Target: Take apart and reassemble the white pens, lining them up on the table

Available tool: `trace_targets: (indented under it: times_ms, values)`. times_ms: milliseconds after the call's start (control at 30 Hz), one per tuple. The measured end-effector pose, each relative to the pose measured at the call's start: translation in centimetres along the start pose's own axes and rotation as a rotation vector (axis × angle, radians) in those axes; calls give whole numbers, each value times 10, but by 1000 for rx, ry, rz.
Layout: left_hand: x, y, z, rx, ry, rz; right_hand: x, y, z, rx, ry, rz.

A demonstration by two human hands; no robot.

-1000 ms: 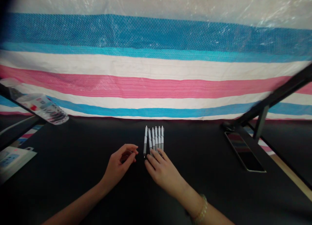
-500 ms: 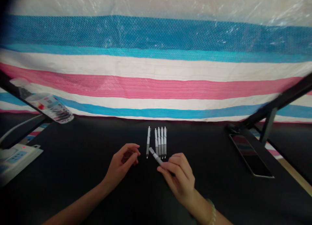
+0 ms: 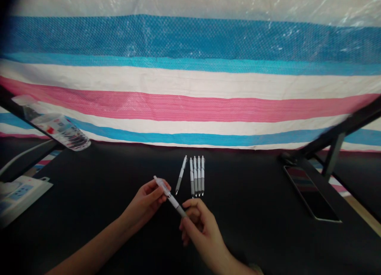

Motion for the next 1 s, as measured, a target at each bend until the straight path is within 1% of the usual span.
trace_targets:
  times_ms: [67,133,200,233,300,433,533,600,667,800,1000]
  values:
    - [0,0,-1,16,12,-13,-13,-3,10,-153,-114,-180]
    - [0,0,-2,27,0,-29,-22,-1,18,-288,-182,-319]
    - [1,1,-4,30,-33,-38,-28,3,25,-387,-205,-402]
    - [1,1,-4,28,-57,-40,-30,5,28,-412,-193,-418]
    - [1,3,-3,22,-108,-35,-29,5,31,-426,-134,-402]
    - [2,4,-3,17,-148,4,-24,3,33,-423,-21,-298]
    - [3,4,-5,14,-156,28,-18,1,32,-379,67,-188]
    - [3,3,-7,24,-155,17,-15,1,31,-346,92,-144]
    - [3,2,-10,40,-147,8,-17,0,30,-324,46,-174]
    - [7,-1,-12,38,-139,23,-23,-1,26,-329,-122,-304]
    - [7,-4,-11,12,-126,7,-19,-5,24,-384,-253,-290]
Point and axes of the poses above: each hand's wrist, its own y-axis away from the middle knuckle, its own x-axis out of the back of the hand, z = x × y, the point moved 7 cm from there along -y, towards the middle knuckle, and after that the axes turned 8 degrees about -x, right-handed, at the moved point
